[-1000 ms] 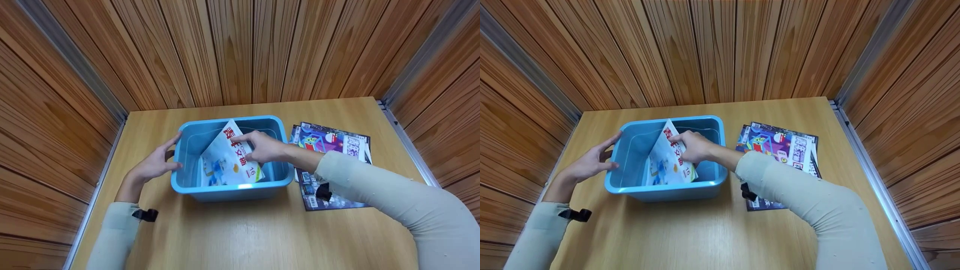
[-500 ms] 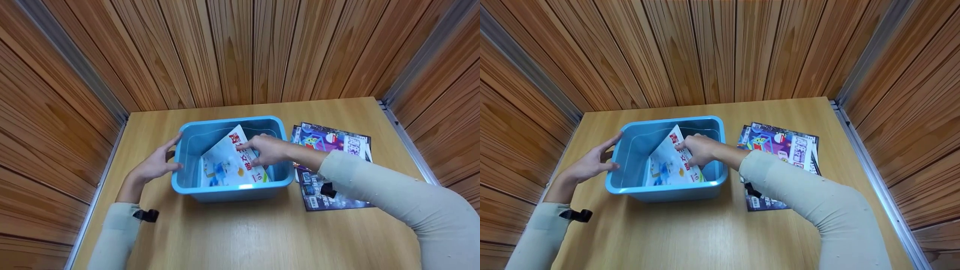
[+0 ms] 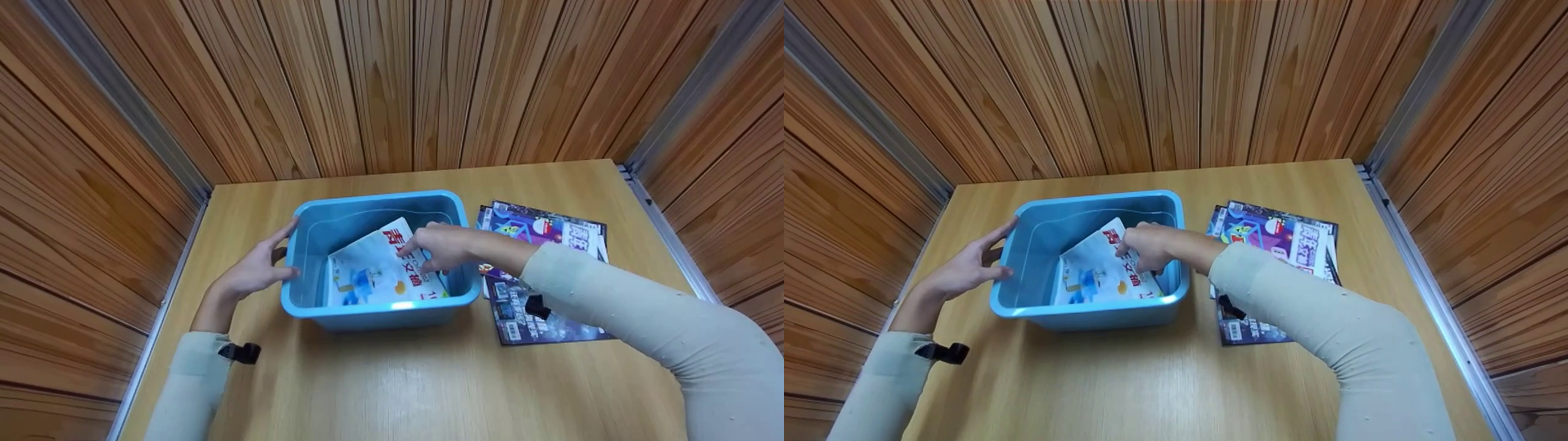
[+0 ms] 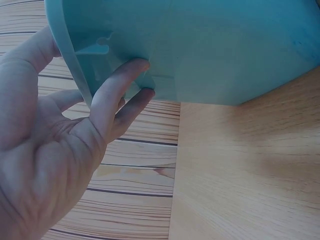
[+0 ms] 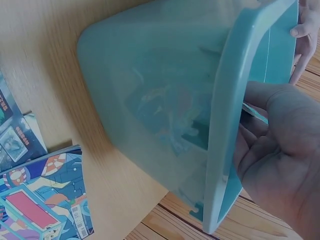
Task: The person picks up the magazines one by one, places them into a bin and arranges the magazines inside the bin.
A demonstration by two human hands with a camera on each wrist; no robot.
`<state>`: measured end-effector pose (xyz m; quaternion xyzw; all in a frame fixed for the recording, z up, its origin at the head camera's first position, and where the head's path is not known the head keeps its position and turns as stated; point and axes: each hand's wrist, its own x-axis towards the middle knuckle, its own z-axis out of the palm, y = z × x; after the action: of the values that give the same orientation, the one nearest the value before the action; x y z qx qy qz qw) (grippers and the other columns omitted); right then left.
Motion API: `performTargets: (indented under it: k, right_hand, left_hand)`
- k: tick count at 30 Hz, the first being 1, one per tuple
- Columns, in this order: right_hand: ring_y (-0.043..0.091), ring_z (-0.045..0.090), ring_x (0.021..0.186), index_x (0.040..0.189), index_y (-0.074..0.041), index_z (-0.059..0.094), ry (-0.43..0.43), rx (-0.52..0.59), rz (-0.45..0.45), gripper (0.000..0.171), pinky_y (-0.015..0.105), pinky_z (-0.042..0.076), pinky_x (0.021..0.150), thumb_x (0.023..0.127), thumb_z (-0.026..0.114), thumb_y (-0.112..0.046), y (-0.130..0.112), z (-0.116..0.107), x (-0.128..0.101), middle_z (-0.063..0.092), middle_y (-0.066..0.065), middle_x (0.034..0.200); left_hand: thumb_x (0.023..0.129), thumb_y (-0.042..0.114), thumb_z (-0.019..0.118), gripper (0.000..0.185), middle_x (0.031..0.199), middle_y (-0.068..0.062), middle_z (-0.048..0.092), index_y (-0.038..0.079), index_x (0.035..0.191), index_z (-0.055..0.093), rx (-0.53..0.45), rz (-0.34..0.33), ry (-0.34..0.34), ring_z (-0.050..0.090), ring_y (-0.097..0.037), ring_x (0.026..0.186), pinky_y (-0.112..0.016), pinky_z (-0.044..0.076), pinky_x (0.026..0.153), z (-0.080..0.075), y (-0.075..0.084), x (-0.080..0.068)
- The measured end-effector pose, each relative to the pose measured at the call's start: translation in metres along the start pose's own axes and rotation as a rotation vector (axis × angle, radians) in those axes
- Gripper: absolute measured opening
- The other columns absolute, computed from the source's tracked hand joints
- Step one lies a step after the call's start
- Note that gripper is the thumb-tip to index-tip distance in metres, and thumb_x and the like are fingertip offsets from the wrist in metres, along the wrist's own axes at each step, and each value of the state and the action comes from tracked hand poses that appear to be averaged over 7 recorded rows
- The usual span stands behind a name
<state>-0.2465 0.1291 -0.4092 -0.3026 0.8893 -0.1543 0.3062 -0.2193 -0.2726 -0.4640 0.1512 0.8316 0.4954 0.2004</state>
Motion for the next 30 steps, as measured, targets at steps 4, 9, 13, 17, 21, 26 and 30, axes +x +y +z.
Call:
performTargets:
  k: [4,9,13,17,21,26,30]
  right_hand:
    - [0.031,0.072,0.132,0.160,-0.023,0.065,0.011,-0.031,-0.014,0.053,0.039,0.069,0.103,0.108,0.076,-0.019,0.003,-0.003,-0.001,0.067,0.010,0.163]
    - [0.038,0.062,0.149,0.159,-0.020,0.066,0.045,-0.045,-0.018,0.051,0.051,0.062,0.117,0.109,0.074,-0.015,0.007,-0.009,-0.001,0.065,0.012,0.166]
    - [0.038,0.063,0.149,0.158,-0.018,0.068,0.073,-0.043,-0.011,0.048,0.052,0.062,0.118,0.110,0.072,-0.014,0.009,-0.012,-0.001,0.063,0.013,0.168]
    - [0.038,0.070,0.141,0.157,-0.014,0.068,0.105,-0.049,-0.016,0.046,0.050,0.064,0.115,0.111,0.071,-0.013,0.011,-0.013,0.001,0.063,0.015,0.167]
    - [0.042,0.066,0.150,0.155,-0.010,0.068,0.143,-0.070,-0.005,0.044,0.058,0.057,0.123,0.111,0.069,-0.012,0.013,-0.014,0.002,0.065,0.018,0.164]
    - [0.042,0.064,0.152,0.154,-0.007,0.068,0.167,-0.117,-0.005,0.043,0.060,0.058,0.120,0.112,0.068,-0.014,0.015,-0.015,0.003,0.069,0.019,0.159]
    - [0.042,0.067,0.148,0.152,-0.007,0.071,0.170,-0.131,-0.031,0.041,0.059,0.059,0.118,0.111,0.069,-0.013,0.016,-0.016,0.002,0.072,0.019,0.155]
  left_hand:
    - [0.104,0.007,0.071,0.106,0.192,-0.022,0.000,0.016,0.183,0.001,-0.004,-0.006,0.000,0.019,-0.066,0.170,-0.076,0.043,0.124,0.001,0.000,0.000]
    - [0.105,0.008,0.071,0.105,0.192,-0.022,-0.001,0.016,0.183,0.001,0.005,-0.004,0.004,0.019,-0.066,0.170,-0.077,0.041,0.126,0.000,0.000,-0.001]
    - [0.105,0.009,0.071,0.105,0.192,-0.021,-0.001,0.016,0.183,0.001,0.005,-0.012,0.003,0.018,-0.066,0.170,-0.077,0.040,0.127,0.000,0.001,-0.002]
    - [0.105,0.009,0.071,0.104,0.192,-0.021,0.000,0.016,0.183,0.002,0.009,-0.004,0.003,0.019,-0.066,0.170,-0.077,0.039,0.127,-0.001,0.001,-0.001]
    - [0.105,0.009,0.071,0.104,0.192,-0.022,-0.001,0.015,0.183,0.002,0.009,0.001,0.000,0.018,-0.066,0.170,-0.077,0.038,0.128,-0.001,0.001,-0.001]
    - [0.105,0.008,0.070,0.104,0.192,-0.022,-0.001,0.015,0.183,0.001,0.011,-0.001,0.000,0.017,-0.066,0.170,-0.077,0.037,0.129,-0.001,0.000,-0.002]
    - [0.104,0.007,0.071,0.105,0.192,-0.022,0.000,0.014,0.183,0.002,0.003,0.001,0.002,0.018,-0.066,0.170,-0.077,0.039,0.128,0.000,0.000,-0.001]
